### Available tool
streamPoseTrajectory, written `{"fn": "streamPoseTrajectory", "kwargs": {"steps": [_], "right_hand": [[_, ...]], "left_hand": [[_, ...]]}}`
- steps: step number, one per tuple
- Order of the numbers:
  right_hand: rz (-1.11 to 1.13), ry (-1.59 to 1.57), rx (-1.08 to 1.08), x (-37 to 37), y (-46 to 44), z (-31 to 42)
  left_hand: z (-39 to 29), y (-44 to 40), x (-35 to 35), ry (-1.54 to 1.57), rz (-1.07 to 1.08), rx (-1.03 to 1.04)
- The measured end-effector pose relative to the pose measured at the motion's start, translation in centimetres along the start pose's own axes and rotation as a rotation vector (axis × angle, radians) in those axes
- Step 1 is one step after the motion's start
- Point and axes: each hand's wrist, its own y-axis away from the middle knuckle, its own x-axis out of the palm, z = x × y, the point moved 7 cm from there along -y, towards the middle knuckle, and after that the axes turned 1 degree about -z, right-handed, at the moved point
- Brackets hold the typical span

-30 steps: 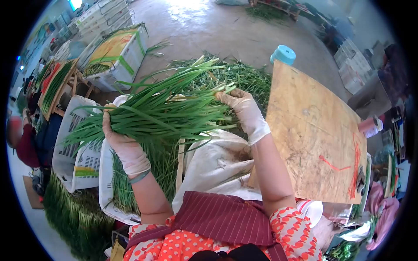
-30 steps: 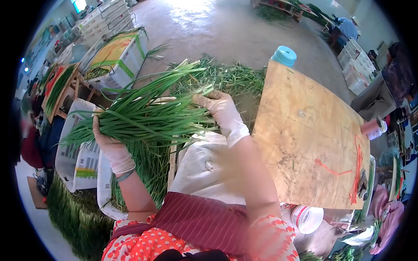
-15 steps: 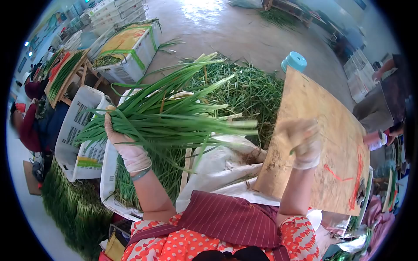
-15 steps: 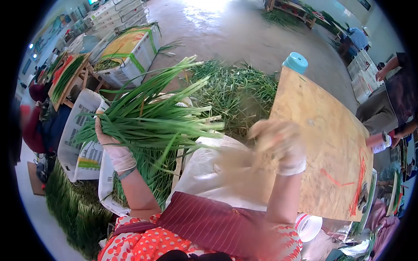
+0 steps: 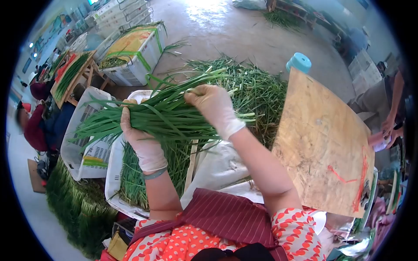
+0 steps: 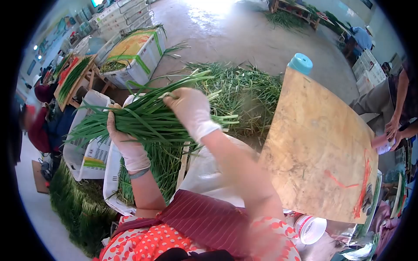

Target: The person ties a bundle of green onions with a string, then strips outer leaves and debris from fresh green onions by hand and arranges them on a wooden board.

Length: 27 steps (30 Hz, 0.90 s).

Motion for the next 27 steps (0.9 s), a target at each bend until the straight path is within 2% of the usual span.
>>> {"fn": "streamPoseTrajectory", "kwargs": {"steps": [2,3,5,7,8,9,10,11,12,13,14,16,18,19,21,23,24,27], "right_hand": [[-0.102,-0.051,-0.267,1.7,1.8,1.9],[-0.107,-0.124,-0.311,2.1,3.1,3.1],[0.035,-0.187,-0.397,2.7,4.8,5.3],[0.098,-0.218,-0.438,2.5,5.9,6.6],[0.175,-0.250,-0.489,2.3,6.6,7.4],[0.254,-0.284,-0.539,2.4,7.2,7.9],[0.258,-0.284,-0.535,2.4,7.3,7.9],[0.247,-0.285,-0.611,2.3,7.7,8.4],[0.235,-0.286,-0.684,2.1,8.1,8.7],[0.177,-0.305,-0.717,2.1,8.2,9.2],[0.170,-0.304,-0.710,2.7,8.1,9.3],[-0.036,0.005,-0.652,3.6,7.0,9.3],[-0.085,0.011,-0.640,5.0,6.5,10.3],[-0.116,-0.217,-0.693,5.2,6.7,11.4],[-0.150,-0.449,-0.740,3.7,7.1,12.0],[0.239,-0.641,-0.732,-1.0,7.2,14.4],[0.088,-0.472,-0.875,-3.8,6.8,14.2],[-0.221,-0.358,-0.452,-11.8,4.0,7.3]], "left_hand": [[0.2,0.0,0.1,0.009,0.033,0.004],[0.3,-0.1,0.1,-0.006,0.063,0.012],[0.6,-0.5,-0.4,-0.021,0.089,0.014],[0.9,-1.0,-0.3,0.064,0.239,-0.011],[0.9,-1.0,-0.6,0.065,0.235,-0.012],[0.7,-0.8,-1.0,0.058,0.123,-0.011],[0.5,-0.5,-1.3,0.049,0.011,-0.010],[0.7,0.1,-0.1,0.065,0.097,-0.028],[1.0,-0.1,-0.5,0.065,0.090,-0.031],[1.5,-0.5,-0.2,0.078,0.195,-0.042],[2.0,-0.6,0.3,0.092,0.303,-0.055],[2.8,0.3,0.6,0.079,0.250,-0.101],[3.6,0.7,0.8,0.054,0.209,-0.115],[3.8,0.8,0.8,0.042,0.197,-0.118],[4.0,0.7,0.4,0.023,0.177,-0.118],[3.6,0.2,-0.1,0.000,0.154,-0.110],[3.1,-0.2,-0.5,-0.010,0.150,-0.099],[1.5,-1.8,-1.6,0.016,0.250,-0.121]]}}
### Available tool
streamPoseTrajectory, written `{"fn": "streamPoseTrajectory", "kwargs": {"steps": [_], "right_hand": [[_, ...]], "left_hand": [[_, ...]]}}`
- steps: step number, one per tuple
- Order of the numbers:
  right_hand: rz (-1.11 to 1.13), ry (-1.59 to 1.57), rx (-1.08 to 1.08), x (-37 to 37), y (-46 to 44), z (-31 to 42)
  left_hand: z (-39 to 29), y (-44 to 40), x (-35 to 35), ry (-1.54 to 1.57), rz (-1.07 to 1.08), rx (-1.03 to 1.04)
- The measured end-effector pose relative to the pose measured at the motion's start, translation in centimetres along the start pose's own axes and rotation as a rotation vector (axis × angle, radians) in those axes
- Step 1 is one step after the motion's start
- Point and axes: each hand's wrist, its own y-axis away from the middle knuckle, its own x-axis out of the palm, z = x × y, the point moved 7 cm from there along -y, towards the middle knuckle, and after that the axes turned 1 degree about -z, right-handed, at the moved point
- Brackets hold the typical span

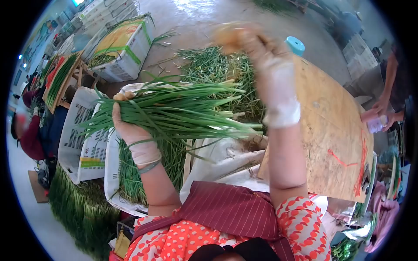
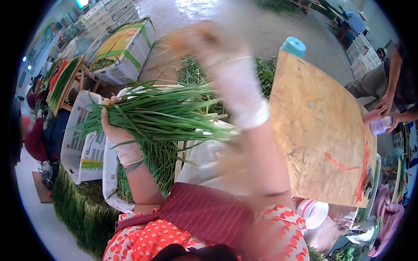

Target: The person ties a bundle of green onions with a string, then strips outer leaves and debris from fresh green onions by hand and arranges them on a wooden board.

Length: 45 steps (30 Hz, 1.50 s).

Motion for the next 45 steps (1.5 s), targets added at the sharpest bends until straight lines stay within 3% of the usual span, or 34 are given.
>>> {"fn": "streamPoseTrajectory", "kwargs": {"steps": [1,2,4,6,7,9,11,12,15,16,19,20,22,25,29,30,31,33,34,39,41,44,45], "right_hand": [[-0.092,-0.022,-0.037,-2.7,-0.6,-4.7],[-0.188,0.698,0.123,-5.3,0.1,-6.8],[-0.028,1.604,-0.078,-7.4,2.8,-11.1],[0.235,0.816,0.620,-8.3,4.7,-15.1],[0.236,0.815,0.618,-7.8,5.3,-14.9],[0.407,0.149,0.531,-2.6,6.9,-14.1],[0.265,0.222,0.230,-0.5,6.6,-12.2],[0.218,0.692,-0.039,0.5,6.1,-10.1],[0.324,0.727,0.025,3.2,6.2,-12.1],[0.352,0.725,0.219,3.6,6.4,-12.8],[0.081,0.597,-0.050,4.3,6.3,-10.5],[0.079,0.599,-0.051,4.5,6.5,-10.2],[0.173,0.233,0.063,5.4,7.0,-9.8],[0.254,0.026,0.131,6.5,7.5,-7.1],[0.362,0.217,-0.031,6.6,7.3,-4.3],[0.305,0.473,-0.160,6.7,7.3,-3.9],[0.305,0.475,-0.158,7.2,7.3,-4.0],[0.255,0.883,-0.247,8.5,7.1,-4.1],[0.204,0.888,-0.353,8.9,7.1,-3.6],[0.226,0.639,-0.414,8.0,7.2,-1.1],[0.290,0.601,-0.397,6.9,7.7,-0.2],[0.355,0.364,-0.307,4.8,8.7,0.0],[0.336,0.386,-0.299,3.8,8.8,0.1]], "left_hand": [[-0.6,-0.2,-0.6,0.028,0.057,-0.019],[-1.1,-0.3,-1.3,0.026,0.055,-0.016],[-2.1,-0.9,-1.9,0.148,0.090,0.046],[-2.5,-0.7,-1.5,0.218,0.088,0.024],[-2.5,-0.6,-1.3,0.287,0.084,0.001],[-2.7,-0.8,-0.7,0.247,0.109,0.024],[-3.0,-1.0,-0.5,0.242,0.143,0.058],[-2.8,-0.9,0.3,0.241,0.145,0.058],[-2.3,-0.4,1.8,0.225,0.061,0.078],[-2.2,-0.5,1.5,0.213,0.031,0.091],[-2.3,-1.0,0.6,0.233,0.047,0.090],[-2.3,-1.0,0.5,0.262,0.084,0.079],[-2.3,-0.9,0.7,0.238,0.077,0.085],[-2.2,-0.9,1.3,0.132,0.030,0.107],[-2.0,-0.3,2.3,0.012,0.050,0.126],[-1.2,0.4,4.8,0.087,0.140,0.061],[-0.5,0.5,5.1,0.089,0.138,0.059],[0.3,0.5,5.6,0.125,0.133,0.067],[0.6,0.6,6.1,0.152,0.117,0.080],[0.5,0.5,5.9,0.139,0.120,0.013],[0.1,1.1,7.6,0.112,0.271,-0.114],[-2.2,-0.2,3.7,0.032,0.188,-0.008],[-2.2,0.0,4.4,0.035,0.280,-0.058]]}}
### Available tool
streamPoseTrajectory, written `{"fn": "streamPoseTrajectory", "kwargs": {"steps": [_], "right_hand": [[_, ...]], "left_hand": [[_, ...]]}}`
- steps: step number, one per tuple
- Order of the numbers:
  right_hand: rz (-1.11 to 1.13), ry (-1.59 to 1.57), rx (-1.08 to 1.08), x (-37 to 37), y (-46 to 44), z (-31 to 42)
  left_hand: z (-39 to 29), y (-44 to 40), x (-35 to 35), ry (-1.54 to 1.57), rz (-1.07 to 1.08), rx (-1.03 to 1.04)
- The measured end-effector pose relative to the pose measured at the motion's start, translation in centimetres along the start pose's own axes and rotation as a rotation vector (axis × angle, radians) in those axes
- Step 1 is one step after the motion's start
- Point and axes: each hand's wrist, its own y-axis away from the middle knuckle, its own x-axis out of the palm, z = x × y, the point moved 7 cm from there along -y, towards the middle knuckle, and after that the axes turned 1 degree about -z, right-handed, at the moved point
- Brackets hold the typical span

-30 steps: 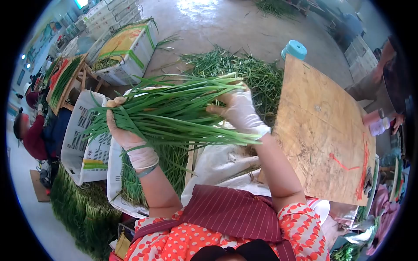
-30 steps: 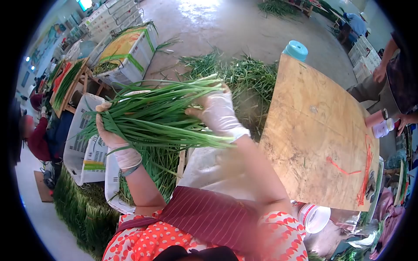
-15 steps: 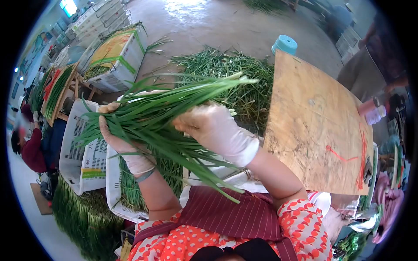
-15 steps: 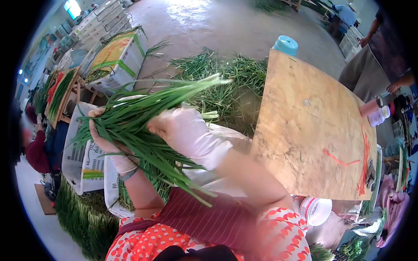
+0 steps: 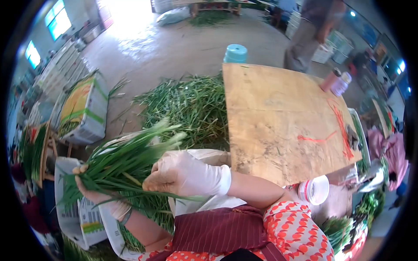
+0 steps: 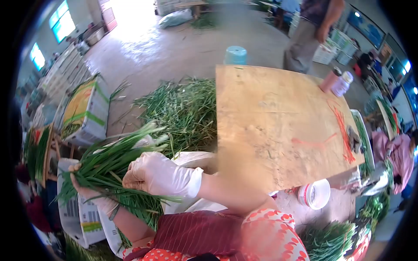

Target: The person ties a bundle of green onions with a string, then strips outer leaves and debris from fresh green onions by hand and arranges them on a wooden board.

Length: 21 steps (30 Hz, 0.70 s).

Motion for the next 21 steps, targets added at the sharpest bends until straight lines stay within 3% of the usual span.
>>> {"fn": "streamPoseTrajectory", "kwargs": {"steps": [2,3,4,6,8,9,10,12,13,16,17,20,21], "right_hand": [[0.002,-0.379,0.096,-1.8,0.5,-0.3],[0.125,-0.560,0.282,-2.6,0.6,-0.9],[0.052,-0.854,0.330,-3.5,1.7,-2.4],[-0.178,-0.874,0.510,-6.7,2.9,-6.9],[-0.065,0.463,0.733,-8.9,6.0,-13.8],[0.027,1.046,0.689,-9.5,8.2,-14.9],[-0.062,0.968,0.488,-10.4,10.1,-14.1],[-0.123,0.579,0.743,-12.5,16.5,-14.8],[-0.164,0.449,0.900,-12.9,20.4,-15.3],[-0.187,0.920,1.036,-15.4,28.3,-12.2],[-0.211,1.067,1.086,-15.5,29.9,-11.3],[-0.305,1.138,1.128,-12.3,32.0,-12.7],[-0.308,1.064,1.033,-11.0,29.5,-13.9]], "left_hand": [[-1.0,-0.3,-2.7,-0.015,0.001,0.027],[-1.1,-0.5,-3.3,-0.013,0.004,0.006],[-1.8,-0.5,-4.0,-0.029,-0.029,0.050],[-2.9,0.1,-5.8,-0.051,-0.075,0.070],[-4.2,0.1,-6.9,-0.029,-0.042,0.043],[-4.1,0.0,-6.0,0.024,0.105,-0.017],[-4.5,0.2,-6.6,0.040,0.108,-0.025],[-6.6,0.9,-9.4,-0.054,-0.030,0.086],[-7.2,1.0,-10.1,-0.016,0.022,0.064],[-7.6,1.6,-10.9,-0.022,-0.067,0.041],[-7.3,1.5,-10.4,-0.059,-0.006,0.015],[-7.4,0.2,-13.0,-0.063,-0.113,0.039],[-7.6,-0.4,-14.1,-0.071,-0.158,0.041]]}}
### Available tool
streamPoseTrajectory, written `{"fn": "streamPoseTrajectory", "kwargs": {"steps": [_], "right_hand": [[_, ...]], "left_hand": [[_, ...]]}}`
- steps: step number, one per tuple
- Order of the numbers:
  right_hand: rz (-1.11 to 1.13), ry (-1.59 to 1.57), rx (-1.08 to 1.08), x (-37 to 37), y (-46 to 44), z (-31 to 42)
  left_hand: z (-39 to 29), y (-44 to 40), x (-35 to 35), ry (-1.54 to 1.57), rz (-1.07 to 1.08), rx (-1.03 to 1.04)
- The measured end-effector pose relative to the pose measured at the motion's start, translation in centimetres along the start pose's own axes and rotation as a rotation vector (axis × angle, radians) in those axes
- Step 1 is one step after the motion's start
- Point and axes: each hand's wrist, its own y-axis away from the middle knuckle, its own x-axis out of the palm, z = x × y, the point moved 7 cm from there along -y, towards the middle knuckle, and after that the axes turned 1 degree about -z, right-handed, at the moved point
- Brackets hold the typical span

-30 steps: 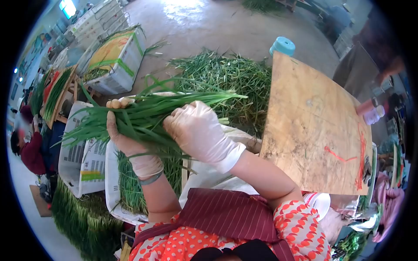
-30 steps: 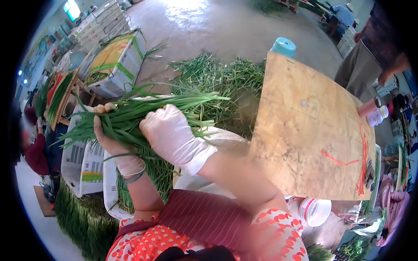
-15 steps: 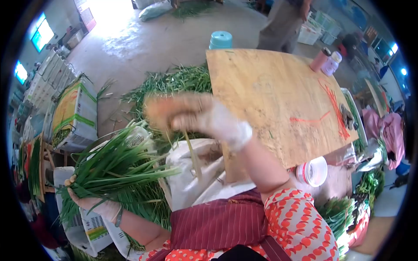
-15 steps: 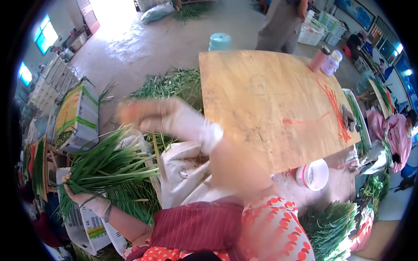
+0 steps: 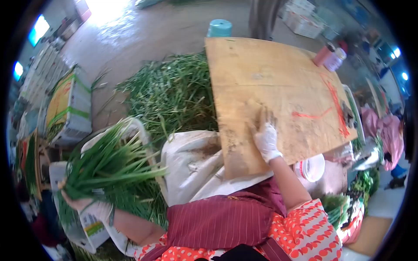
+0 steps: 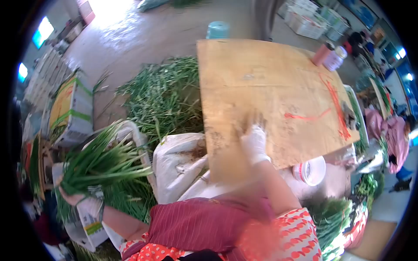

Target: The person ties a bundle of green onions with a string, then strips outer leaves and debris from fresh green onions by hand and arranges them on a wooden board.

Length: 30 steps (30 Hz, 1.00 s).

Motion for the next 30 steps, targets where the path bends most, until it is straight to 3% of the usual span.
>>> {"fn": "streamPoseTrajectory", "kwargs": {"steps": [2,4,5,7,8,10,12,14,18,20,22,23,24,27,29,30], "right_hand": [[0.371,-0.219,-0.079,4.0,-3.6,6.8],[0.504,-0.915,-0.261,8.0,-6.2,13.5],[0.524,-0.940,-0.289,7.9,-7.2,16.2],[0.774,-1.601,0.098,6.3,-8.6,19.8],[0.787,-1.611,0.094,5.2,-8.9,20.3],[0.672,-1.409,-0.115,3.0,-9.2,20.3],[0.706,-1.382,-0.032,3.3,-8.3,19.0],[0.718,-1.252,0.100,3.9,-7.0,17.0],[0.766,-1.434,0.335,3.4,-3.9,16.1],[0.826,-1.509,0.278,2.5,-3.3,17.0],[0.895,-1.610,0.207,2.3,-2.9,18.0],[0.884,-1.628,0.192,1.9,-3.0,18.2],[0.897,-1.668,0.168,0.5,-3.1,19.2],[0.841,-1.798,0.043,-3.7,-4.3,21.9],[0.782,-1.250,-0.012,-5.5,-5.8,23.0],[0.760,-1.265,-0.014,-5.8,-6.2,24.3]], "left_hand": [[1.0,-1.9,0.9,-0.052,-0.105,0.026],[3.3,-3.7,4.7,-0.017,-0.032,0.043],[4.1,-4.4,6.3,0.039,0.107,0.017],[5.0,-5.4,8.4,-0.056,0.160,0.075],[5.3,-6.0,9.2,-0.069,0.157,0.083],[5.9,-7.3,9.6,-0.113,0.000,0.106],[7.9,-8.3,11.9,-0.165,-0.078,0.022],[8.9,-8.4,17.2,-0.403,-0.113,0.280],[11.6,-11.2,22.6,-0.234,-0.034,0.204],[12.8,-11.1,26.3,-0.151,0.026,0.179],[13.8,-11.2,29.1,-0.154,-0.070,0.120],[13.9,-12.4,29.5,-0.156,-0.050,0.131],[15.2,-13.6,31.5,0.099,0.330,-0.022],[15.1,-11.9,35.0,0.034,-0.005,0.084],[15.7,-11.9,36.6,-0.034,0.047,0.098],[15.7,-11.6,37.5,-0.165,0.123,0.154]]}}
